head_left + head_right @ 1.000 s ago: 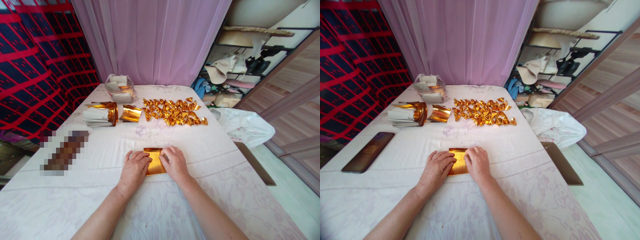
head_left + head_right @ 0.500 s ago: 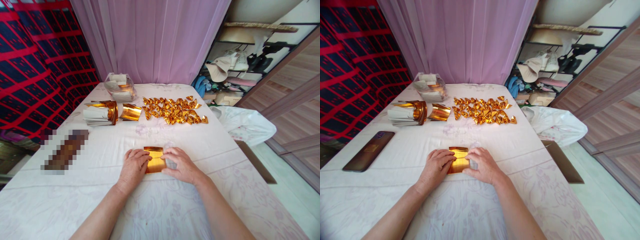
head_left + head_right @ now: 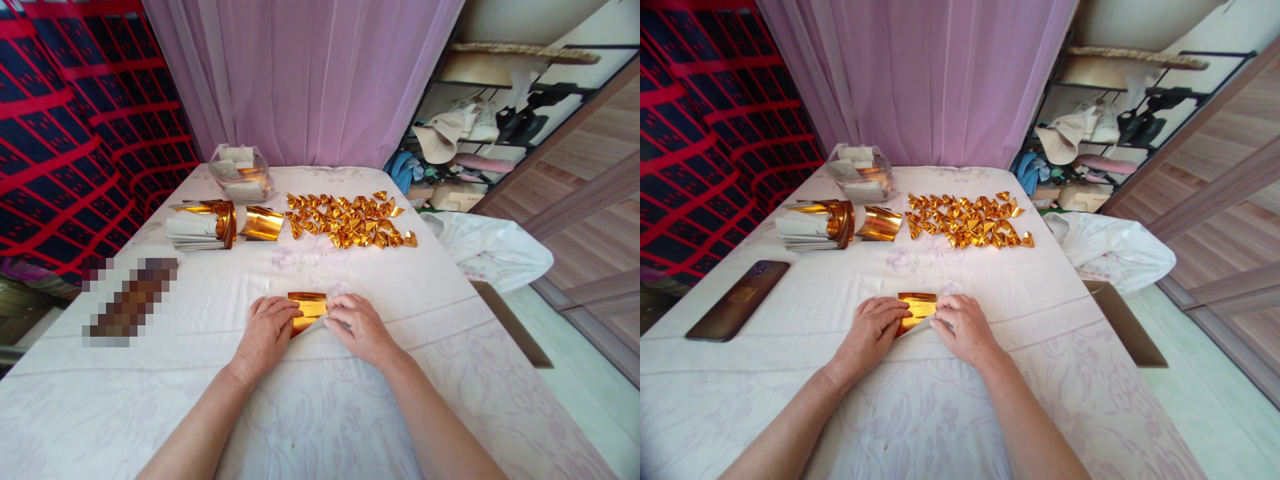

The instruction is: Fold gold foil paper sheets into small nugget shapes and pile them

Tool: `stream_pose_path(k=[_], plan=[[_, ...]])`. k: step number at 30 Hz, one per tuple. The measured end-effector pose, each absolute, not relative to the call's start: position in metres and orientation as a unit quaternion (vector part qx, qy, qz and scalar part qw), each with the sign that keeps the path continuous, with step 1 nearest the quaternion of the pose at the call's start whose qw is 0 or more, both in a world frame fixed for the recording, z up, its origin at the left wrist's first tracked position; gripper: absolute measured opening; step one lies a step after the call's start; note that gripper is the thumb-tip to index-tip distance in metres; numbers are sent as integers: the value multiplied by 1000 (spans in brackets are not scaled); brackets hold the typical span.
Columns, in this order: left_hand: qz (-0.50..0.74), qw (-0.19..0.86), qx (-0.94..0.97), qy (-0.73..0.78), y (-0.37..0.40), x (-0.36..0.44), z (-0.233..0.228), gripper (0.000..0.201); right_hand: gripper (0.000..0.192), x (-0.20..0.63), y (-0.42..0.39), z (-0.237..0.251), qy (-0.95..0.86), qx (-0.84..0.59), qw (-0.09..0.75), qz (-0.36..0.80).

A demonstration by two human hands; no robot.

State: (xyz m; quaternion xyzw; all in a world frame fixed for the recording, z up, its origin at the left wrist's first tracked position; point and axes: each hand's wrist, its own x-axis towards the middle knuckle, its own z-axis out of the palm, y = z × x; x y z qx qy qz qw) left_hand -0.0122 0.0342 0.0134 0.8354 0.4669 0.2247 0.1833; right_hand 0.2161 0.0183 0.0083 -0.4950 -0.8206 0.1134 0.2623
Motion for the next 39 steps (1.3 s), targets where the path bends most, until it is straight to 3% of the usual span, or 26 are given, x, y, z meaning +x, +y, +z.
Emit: stream_pose_path(k=[8, 16, 23, 30, 39], plan=[[229, 231, 817, 477, 36, -15, 21, 33, 16, 206, 19, 3, -784, -539, 295, 93], [237, 171, 813, 504, 34, -7, 13, 17, 12, 197, 19, -1, -749, -588, 298, 65], [219, 103, 840, 485, 31, -5, 15, 25, 13, 191, 18, 0, -740, -618, 265, 35], [240, -18, 864, 442, 22, -1, 16, 17, 11, 189, 18, 2, -737, -629, 246, 29], [213, -36, 891, 399, 5, 12, 12, 24, 11, 187, 19, 2, -729, -635, 253, 24]])
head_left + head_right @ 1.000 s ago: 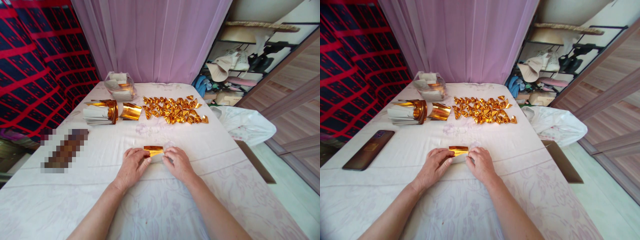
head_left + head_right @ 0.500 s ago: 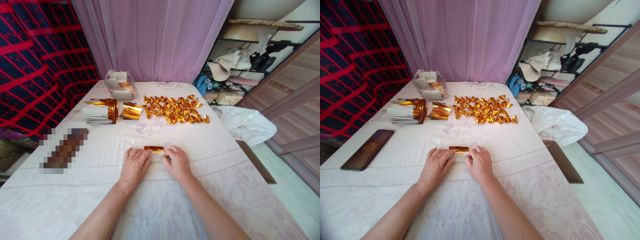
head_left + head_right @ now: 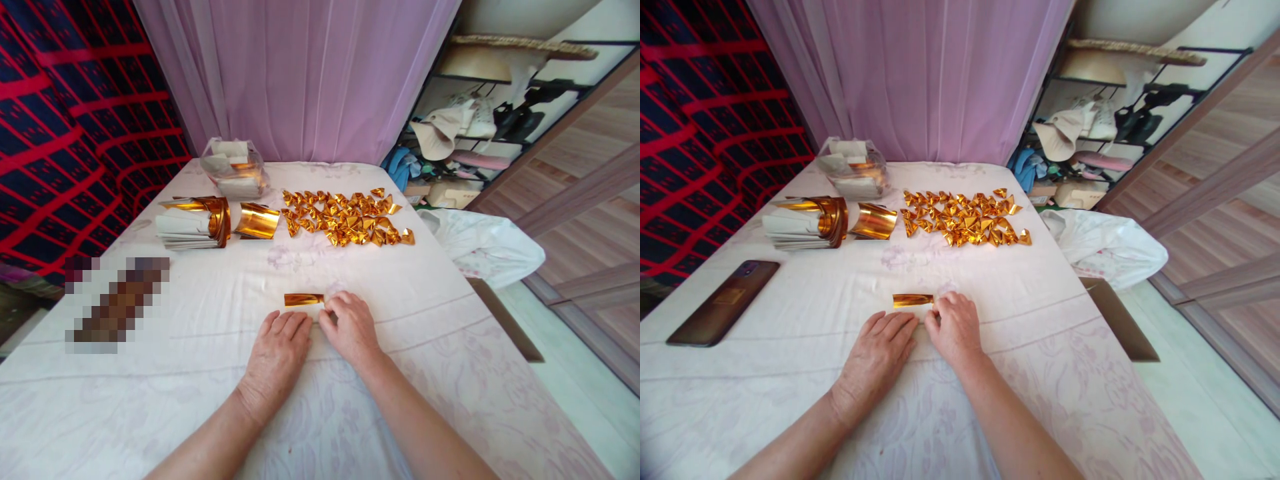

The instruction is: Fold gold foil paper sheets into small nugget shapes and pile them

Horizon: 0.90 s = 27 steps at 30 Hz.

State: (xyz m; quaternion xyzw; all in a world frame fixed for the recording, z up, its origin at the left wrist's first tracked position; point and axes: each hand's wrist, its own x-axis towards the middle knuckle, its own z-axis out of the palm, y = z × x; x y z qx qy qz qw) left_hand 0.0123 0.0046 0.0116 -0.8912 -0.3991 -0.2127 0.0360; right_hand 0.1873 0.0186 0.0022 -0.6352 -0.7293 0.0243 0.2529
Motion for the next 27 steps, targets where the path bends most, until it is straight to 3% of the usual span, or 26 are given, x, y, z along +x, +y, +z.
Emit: stream_pose_path(k=[27], plan=[[-182, -11, -892, -414, 5, 9, 12, 27, 9, 189, 18, 3, -726, -638, 255, 44]])
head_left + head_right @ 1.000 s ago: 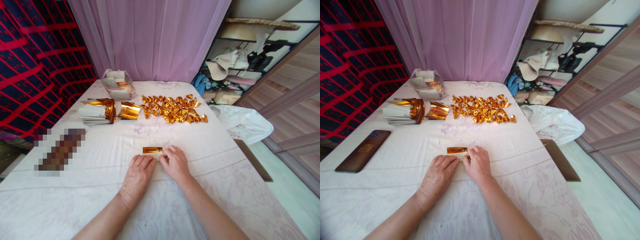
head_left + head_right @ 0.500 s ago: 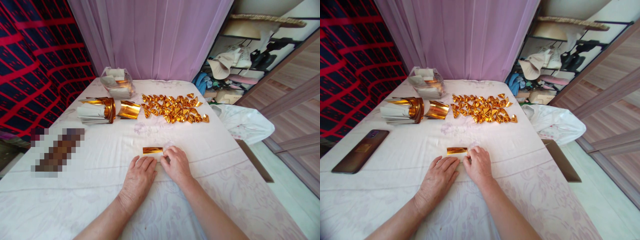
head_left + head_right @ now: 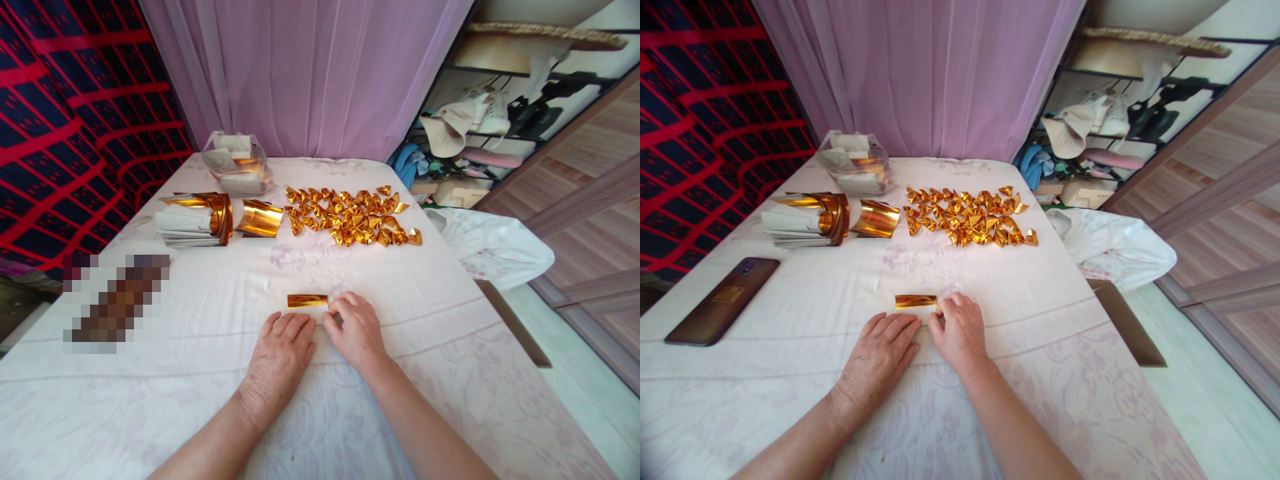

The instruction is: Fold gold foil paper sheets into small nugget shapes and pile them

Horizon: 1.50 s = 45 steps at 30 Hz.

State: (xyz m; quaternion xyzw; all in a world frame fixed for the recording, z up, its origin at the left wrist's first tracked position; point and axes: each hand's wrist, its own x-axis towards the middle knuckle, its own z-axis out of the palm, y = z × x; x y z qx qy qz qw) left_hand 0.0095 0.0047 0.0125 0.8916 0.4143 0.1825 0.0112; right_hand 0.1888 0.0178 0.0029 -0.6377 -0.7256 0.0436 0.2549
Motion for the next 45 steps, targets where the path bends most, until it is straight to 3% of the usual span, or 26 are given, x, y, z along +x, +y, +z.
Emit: stream_pose_path(k=[39, 45], plan=[[172, 30, 884, 433, 6, 8, 11, 29, 6, 192, 16, 0, -728, -625, 276, 54], [181, 65, 880, 435, 9, 5, 12, 30, 30, 190, 16, 3, -732, -632, 252, 40]])
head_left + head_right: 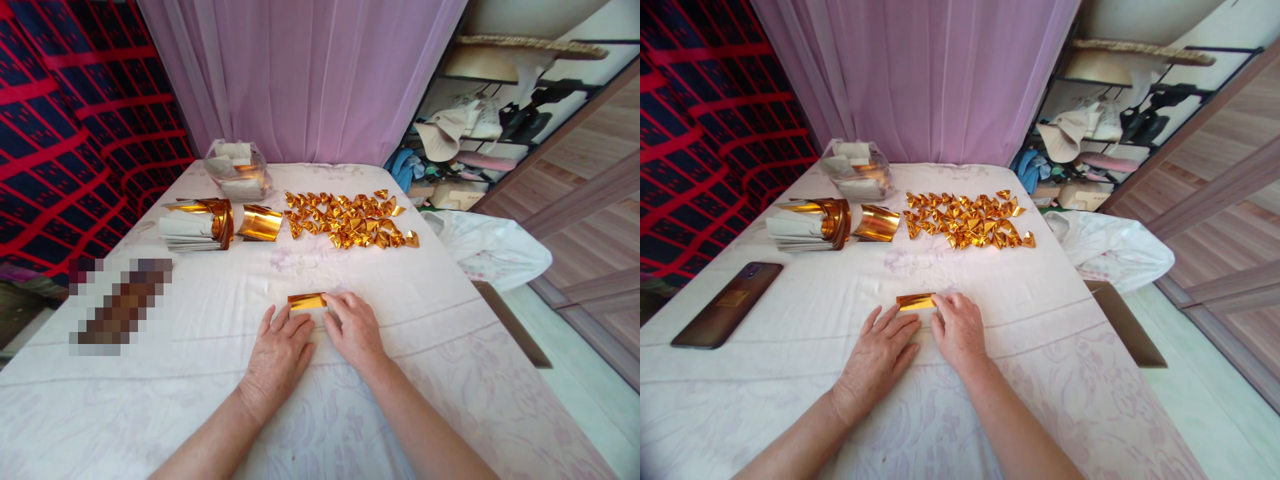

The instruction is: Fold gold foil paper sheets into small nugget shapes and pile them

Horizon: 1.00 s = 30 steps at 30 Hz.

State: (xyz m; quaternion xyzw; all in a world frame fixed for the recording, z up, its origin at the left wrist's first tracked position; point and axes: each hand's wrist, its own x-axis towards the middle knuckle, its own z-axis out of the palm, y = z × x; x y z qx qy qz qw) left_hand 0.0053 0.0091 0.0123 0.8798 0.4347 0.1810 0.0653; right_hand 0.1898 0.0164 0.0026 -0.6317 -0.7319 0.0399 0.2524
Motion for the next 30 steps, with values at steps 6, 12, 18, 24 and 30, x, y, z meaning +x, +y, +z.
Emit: stream_pose_path(k=[6, 12, 18, 24, 30], plan=[[185, 111, 872, 439, 14, 1, 13, 29, 28, 188, 19, 8, -736, -640, 217, 45], [174, 141, 864, 450, 15, 1, 12, 30, 29, 188, 20, 12, -737, -645, 194, 51], [167, 151, 860, 458, 15, 0, 13, 31, 29, 188, 19, 12, -736, -646, 195, 57], [169, 148, 862, 455, 14, 0, 13, 31, 32, 188, 17, 10, -741, -637, 208, 48], [169, 140, 864, 453, 14, 1, 13, 33, 37, 187, 16, 9, -741, -638, 204, 48]])
